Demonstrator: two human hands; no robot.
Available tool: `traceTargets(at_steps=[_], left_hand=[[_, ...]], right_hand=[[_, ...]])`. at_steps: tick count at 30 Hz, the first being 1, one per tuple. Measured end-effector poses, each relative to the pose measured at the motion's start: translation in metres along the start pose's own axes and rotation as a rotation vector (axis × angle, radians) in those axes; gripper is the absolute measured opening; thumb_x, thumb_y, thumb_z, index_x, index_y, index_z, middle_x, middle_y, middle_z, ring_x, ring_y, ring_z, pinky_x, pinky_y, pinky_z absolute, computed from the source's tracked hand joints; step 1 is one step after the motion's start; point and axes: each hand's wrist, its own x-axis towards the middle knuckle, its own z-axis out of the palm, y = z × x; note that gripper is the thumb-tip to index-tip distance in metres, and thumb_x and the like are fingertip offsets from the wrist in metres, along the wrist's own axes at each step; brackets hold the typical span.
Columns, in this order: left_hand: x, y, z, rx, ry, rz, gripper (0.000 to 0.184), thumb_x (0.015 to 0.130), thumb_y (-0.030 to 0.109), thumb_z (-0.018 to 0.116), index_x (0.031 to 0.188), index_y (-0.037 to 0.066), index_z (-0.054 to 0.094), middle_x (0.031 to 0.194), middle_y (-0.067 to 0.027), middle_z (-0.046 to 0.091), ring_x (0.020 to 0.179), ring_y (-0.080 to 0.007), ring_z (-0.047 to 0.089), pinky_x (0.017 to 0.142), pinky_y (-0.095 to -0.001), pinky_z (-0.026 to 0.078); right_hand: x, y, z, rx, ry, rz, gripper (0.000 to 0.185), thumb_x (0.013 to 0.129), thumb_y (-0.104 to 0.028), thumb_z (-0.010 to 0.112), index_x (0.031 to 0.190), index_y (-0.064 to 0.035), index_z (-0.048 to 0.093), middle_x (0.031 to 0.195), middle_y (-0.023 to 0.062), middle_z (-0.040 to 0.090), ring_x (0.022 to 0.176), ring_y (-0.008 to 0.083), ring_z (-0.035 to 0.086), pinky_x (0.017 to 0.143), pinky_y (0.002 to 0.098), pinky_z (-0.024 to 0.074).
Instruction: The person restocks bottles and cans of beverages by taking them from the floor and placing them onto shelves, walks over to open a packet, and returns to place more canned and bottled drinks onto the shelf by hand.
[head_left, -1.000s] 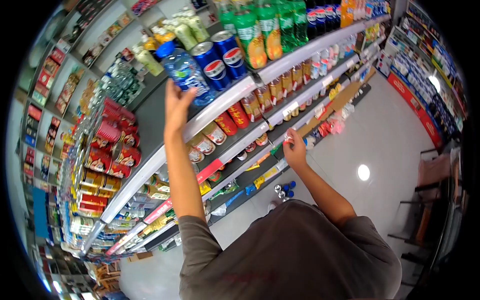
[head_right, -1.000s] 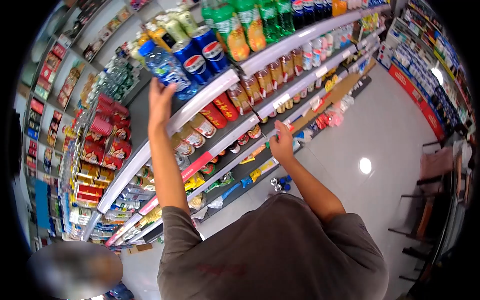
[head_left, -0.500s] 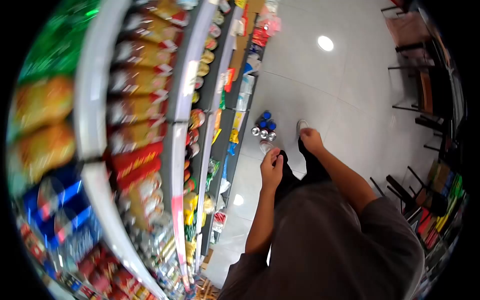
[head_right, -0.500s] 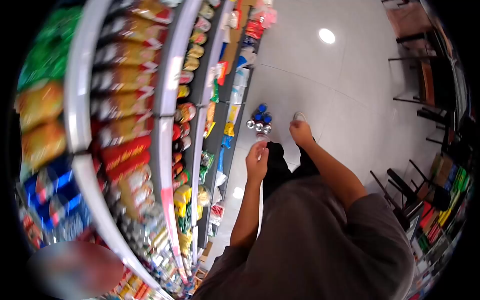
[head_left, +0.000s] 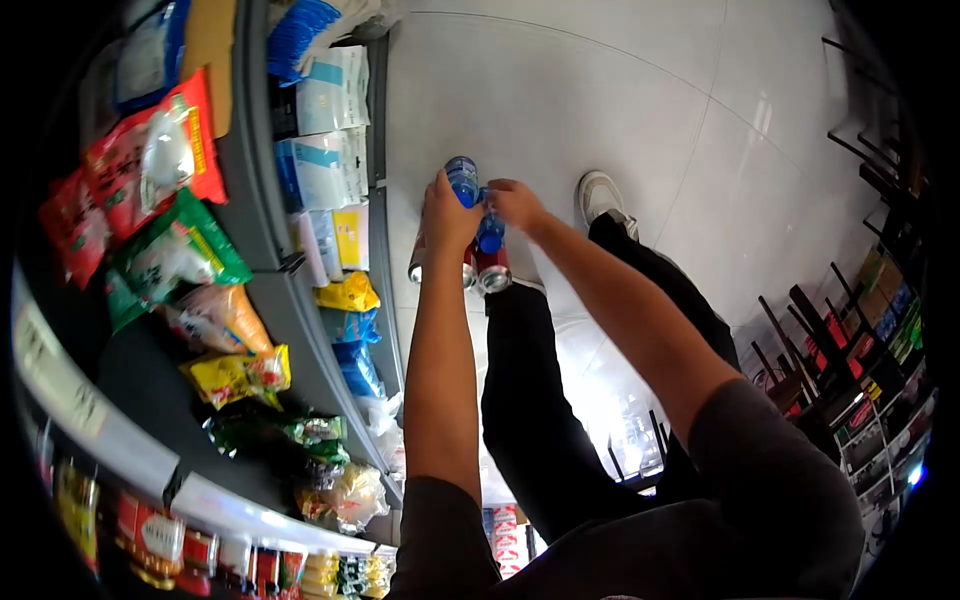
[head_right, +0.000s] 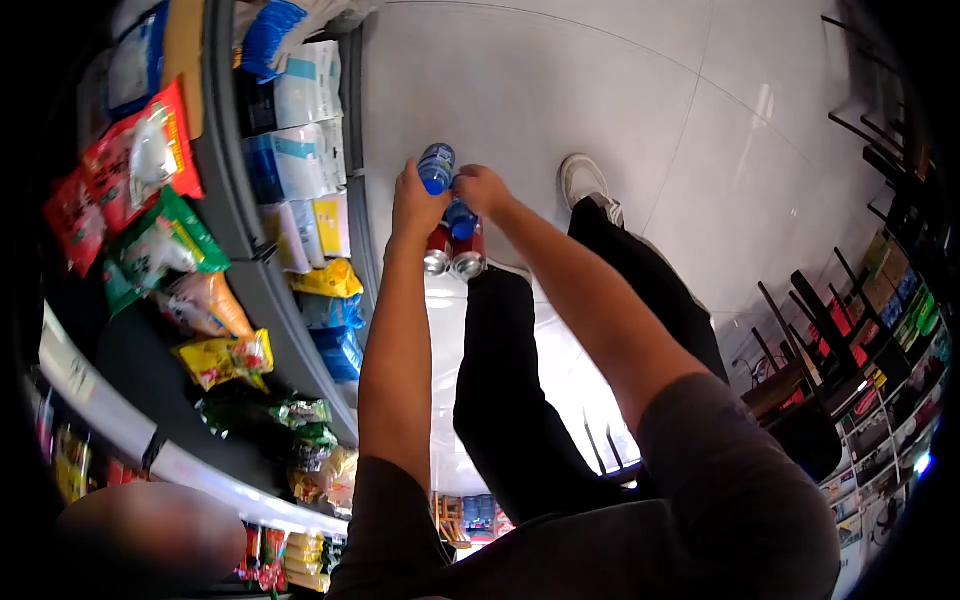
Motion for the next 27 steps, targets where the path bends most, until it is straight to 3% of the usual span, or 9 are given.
traceTargets(at_steps=[5, 11, 13, 16, 17, 19, 21, 22, 27], left_hand=[[0.012, -0.01, 0.024, 0.02, -0.047, 0.047, 0.058, 0.076, 0.014, 0.076, 0.129, 0.003, 0.055, 0.125, -0.0218, 0.059, 0.119, -0.0407, 0.055, 0.101, -0.0474, 0.045], [-0.047, 0.044, -0.05, -0.175, -0.135, 0.105, 0.06, 0.076, 0.017, 0.076, 0.132, 0.006, 0.057, 0.125, -0.0199, 0.063, 0.116, -0.0377, 0.059, 0.1, -0.045, 0.046], [-0.104, 0.095, -0.098, -0.238, -0.091, 0.141, 0.06, 0.075, 0.01, 0.079, 0.13, 0.003, 0.058, 0.12, -0.0216, 0.065, 0.109, -0.0332, 0.065, 0.095, -0.0395, 0.051], [-0.204, 0.145, -0.167, -0.278, -0.007, 0.331, 0.06, 0.072, 0.014, 0.083, 0.127, 0.004, 0.059, 0.125, -0.0212, 0.062, 0.114, -0.0336, 0.062, 0.099, -0.0412, 0.049], [-0.248, 0.17, -0.199, -0.378, -0.033, 0.317, 0.061, 0.073, 0.015, 0.083, 0.128, 0.005, 0.059, 0.124, -0.0204, 0.064, 0.114, -0.0324, 0.063, 0.099, -0.0406, 0.049], [-0.342, 0.222, -0.274, -0.343, 0.029, 0.321, 0.061, 0.074, 0.02, 0.082, 0.129, 0.006, 0.059, 0.123, -0.019, 0.065, 0.115, -0.0322, 0.063, 0.099, -0.0396, 0.049], [-0.418, 0.25, -0.328, -0.427, 0.19, 0.334, 0.065, 0.074, 0.022, 0.084, 0.131, 0.007, 0.058, 0.121, -0.0176, 0.066, 0.114, -0.0319, 0.063, 0.099, -0.0391, 0.048], [-0.464, 0.267, -0.359, -0.504, 0.264, 0.313, 0.064, 0.075, 0.019, 0.083, 0.132, 0.006, 0.057, 0.121, -0.0162, 0.066, 0.113, -0.0296, 0.063, 0.099, -0.0377, 0.048], [-0.607, 0.297, -0.417, -1.03, 0.62, 0.332, 0.083, 0.077, 0.016, 0.085, 0.144, 0.001, 0.039, 0.138, -0.0158, 0.054, 0.126, -0.0242, 0.054, 0.105, -0.0379, 0.044]], right_hand=[[0.007, -0.018, 0.028, 0.255, 0.05, 0.13, 0.022, 0.089, -0.019, 0.05, 0.084, -0.0018, 0.063, 0.072, 0.0075, 0.059, 0.066, 0.0181, 0.055, 0.063, 0.0344, 0.0463], [-0.055, -0.046, -0.034, 0.012, 0.144, -0.037, 0.029, 0.092, -0.029, 0.051, 0.088, -0.0032, 0.064, 0.079, 0.0069, 0.056, 0.072, 0.0168, 0.051, 0.065, 0.0321, 0.0446], [-0.104, -0.081, -0.055, 0.097, 0.234, -0.018, 0.041, 0.093, -0.031, 0.047, 0.098, 0.0049, 0.068, 0.096, 0.0219, 0.069, 0.092, 0.0326, 0.064, 0.085, 0.0434, 0.0473], [-0.158, -0.094, -0.096, -0.101, 0.113, -0.165, 0.045, 0.098, -0.036, 0.049, 0.106, 0.0051, 0.066, 0.096, 0.0152, 0.068, 0.088, 0.0254, 0.06, 0.084, 0.0407, 0.0458], [-0.188, -0.114, -0.101, 0.343, 0.051, 0.057, 0.04, 0.099, -0.033, 0.049, 0.1, 0.0033, 0.066, 0.092, 0.0136, 0.066, 0.088, 0.024, 0.061, 0.084, 0.041, 0.0466], [-0.297, -0.19, -0.11, 0.488, -0.192, 0.092, 0.029, 0.098, -0.032, 0.051, 0.092, -0.0067, 0.063, 0.079, 0.0079, 0.061, 0.077, 0.0206, 0.064, 0.077, 0.0384, 0.0517], [-0.386, -0.239, -0.105, 0.26, -0.362, -0.073, 0.034, 0.103, -0.029, 0.043, 0.109, -0.0024, 0.062, 0.099, 0.0126, 0.067, 0.094, 0.0243, 0.067, 0.089, 0.0414, 0.0531], [-0.443, -0.274, -0.099, 0.578, -0.489, 0.137, 0.038, 0.104, -0.031, 0.04, 0.115, -0.0004, 0.06, 0.104, 0.0135, 0.066, 0.103, 0.0265, 0.065, 0.094, 0.0427, 0.051], [-0.625, -0.347, -0.056, 0.531, -0.873, 0.044, 0.05, 0.105, -0.039, 0.032, 0.127, 0.0001, 0.054, 0.124, 0.0159, 0.064, 0.113, 0.0294, 0.061, 0.104, 0.0448, 0.0451]])
